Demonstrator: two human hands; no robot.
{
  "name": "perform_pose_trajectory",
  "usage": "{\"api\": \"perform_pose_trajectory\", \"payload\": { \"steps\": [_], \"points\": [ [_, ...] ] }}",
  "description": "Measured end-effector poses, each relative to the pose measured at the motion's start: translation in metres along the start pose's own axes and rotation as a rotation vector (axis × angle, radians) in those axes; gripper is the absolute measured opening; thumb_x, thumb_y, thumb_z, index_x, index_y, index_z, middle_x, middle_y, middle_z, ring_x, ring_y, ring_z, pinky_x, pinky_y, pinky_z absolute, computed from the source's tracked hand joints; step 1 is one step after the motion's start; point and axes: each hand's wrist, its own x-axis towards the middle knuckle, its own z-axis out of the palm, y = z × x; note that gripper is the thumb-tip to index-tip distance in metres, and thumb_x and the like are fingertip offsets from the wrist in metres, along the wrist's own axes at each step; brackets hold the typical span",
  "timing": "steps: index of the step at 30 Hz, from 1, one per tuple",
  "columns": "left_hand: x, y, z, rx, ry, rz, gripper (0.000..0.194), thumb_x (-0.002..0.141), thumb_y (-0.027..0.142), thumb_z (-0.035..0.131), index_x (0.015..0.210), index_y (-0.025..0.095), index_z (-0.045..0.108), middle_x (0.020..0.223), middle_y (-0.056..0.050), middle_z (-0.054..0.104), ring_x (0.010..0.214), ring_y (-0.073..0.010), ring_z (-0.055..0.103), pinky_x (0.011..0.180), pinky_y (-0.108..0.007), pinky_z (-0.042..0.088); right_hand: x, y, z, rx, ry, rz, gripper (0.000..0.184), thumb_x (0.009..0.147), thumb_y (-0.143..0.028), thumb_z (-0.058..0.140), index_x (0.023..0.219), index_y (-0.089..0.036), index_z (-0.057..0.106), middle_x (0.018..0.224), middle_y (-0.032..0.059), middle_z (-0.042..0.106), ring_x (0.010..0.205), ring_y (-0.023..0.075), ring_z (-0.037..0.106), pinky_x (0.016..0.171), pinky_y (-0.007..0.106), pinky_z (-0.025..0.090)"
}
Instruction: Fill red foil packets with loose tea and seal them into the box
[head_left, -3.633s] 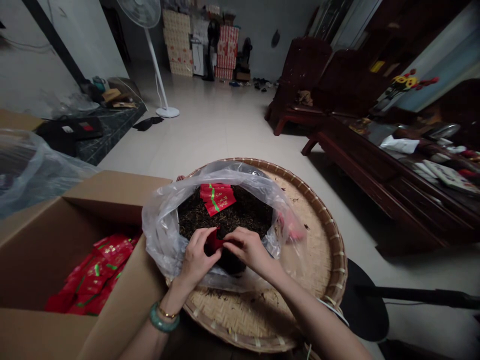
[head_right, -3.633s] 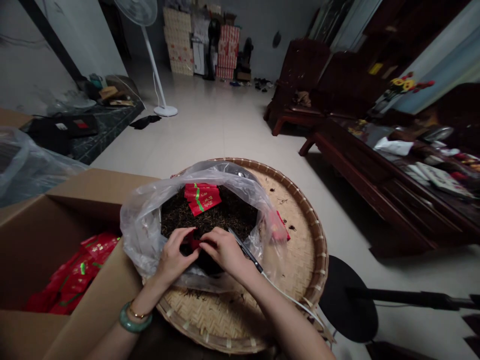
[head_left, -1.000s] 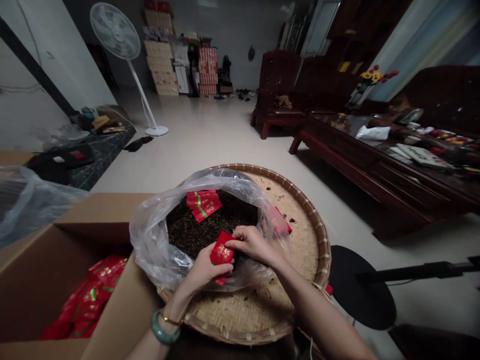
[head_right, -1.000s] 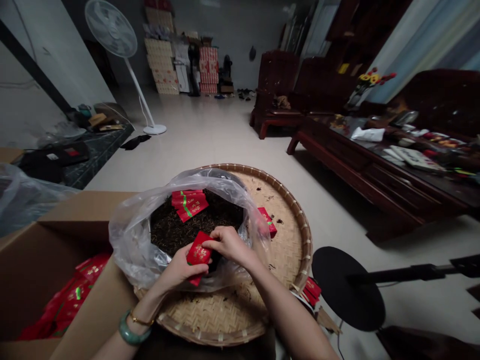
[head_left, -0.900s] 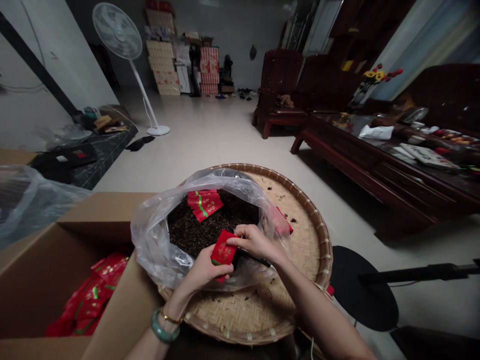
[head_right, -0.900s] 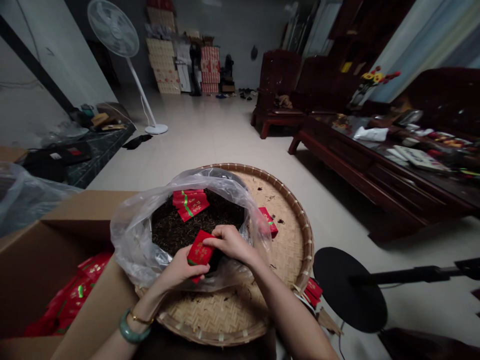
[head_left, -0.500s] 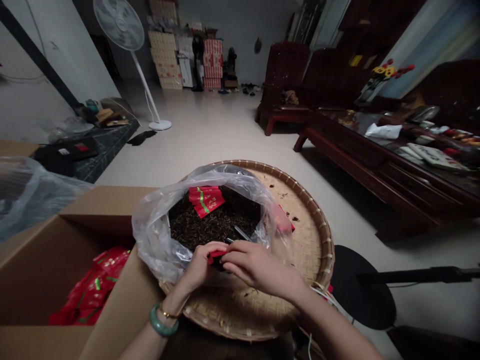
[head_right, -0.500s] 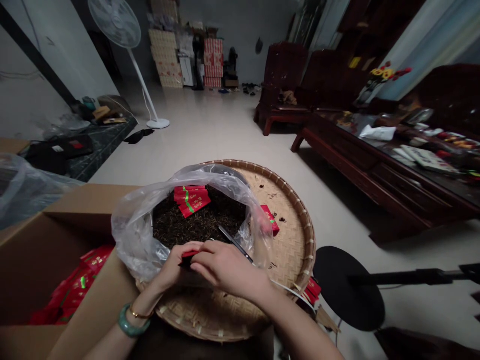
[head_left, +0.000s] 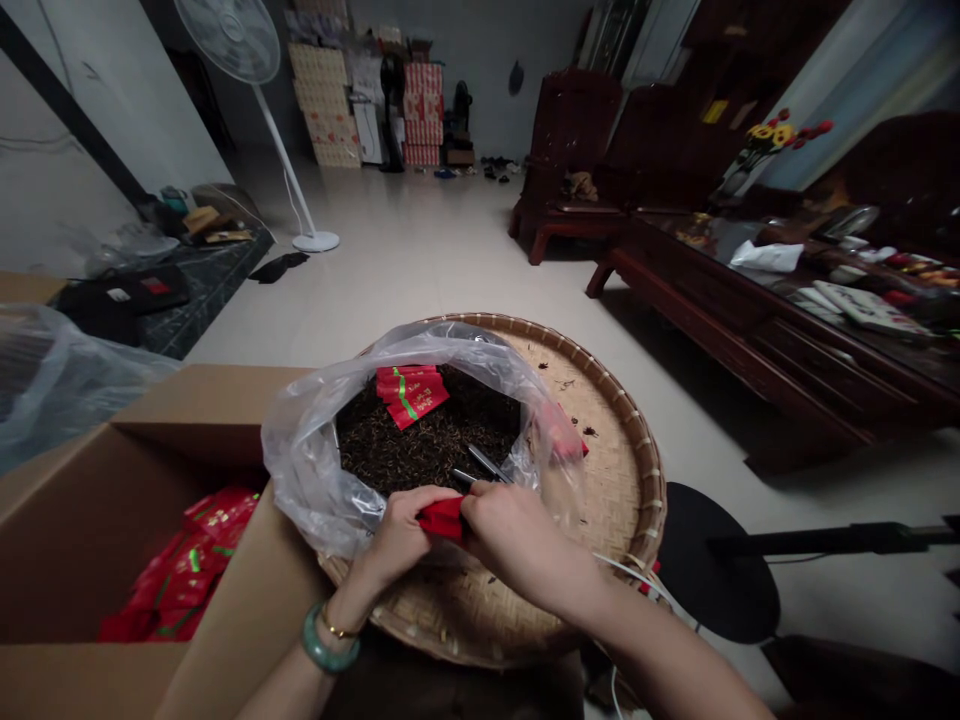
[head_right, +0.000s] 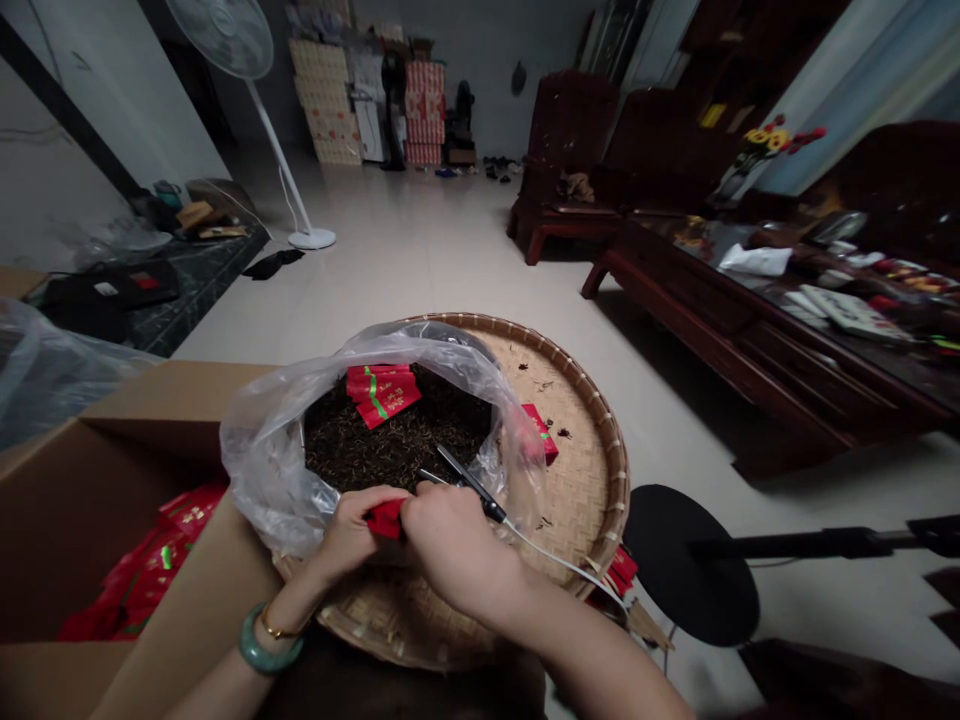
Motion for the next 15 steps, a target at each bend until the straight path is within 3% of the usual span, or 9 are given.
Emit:
{"api": "perform_pose_trajectory", "payload": {
  "steps": [3, 8, 15],
  "points": [
    [0.001, 0.0, 0.001, 0.053, 0.01, -0.038, 0.03, 0.065, 0.012, 0.061, 0.093, 0.018, 0.07, 0.083, -0.002, 0.073, 0.072, -0.0167, 0.065, 0.068, -0.025, 0.05, 0.01, 0.003, 0.0, -0.033, 0.006, 0.047, 0.019, 0.08, -0.008, 0.052, 0.088, -0.012, 0.07, 0.083, 0.011, 0.068, 0.075, 0.0215, 0.066, 0.056, 0.026, 0.038],
    [0.001, -0.002, 0.003, 0.155, 0.036, -0.033, 0.045, 0.06, 0.016, 0.07, 0.104, 0.022, 0.066, 0.095, -0.002, 0.072, 0.082, -0.019, 0.065, 0.076, -0.028, 0.05, 0.017, 0.012, 0.001, 0.03, 0.054, 0.024, 0.015, 0.081, -0.013, 0.055, 0.084, -0.017, 0.069, 0.082, 0.006, 0.068, 0.071, 0.018, 0.065, 0.056, 0.024, 0.036],
    [0.009, -0.014, 0.007, 0.009, 0.174, -0.015, 0.028, 0.062, 0.023, 0.073, 0.089, 0.018, 0.071, 0.088, -0.006, 0.072, 0.081, -0.0199, 0.065, 0.075, -0.03, 0.052, 0.02, 0.021, -0.001, 0.166, 0.155, -0.023, 0.015, 0.087, -0.02, 0.055, 0.086, -0.019, 0.07, 0.083, 0.004, 0.068, 0.076, 0.015, 0.063, 0.063, 0.023, 0.038]
  ]
}}
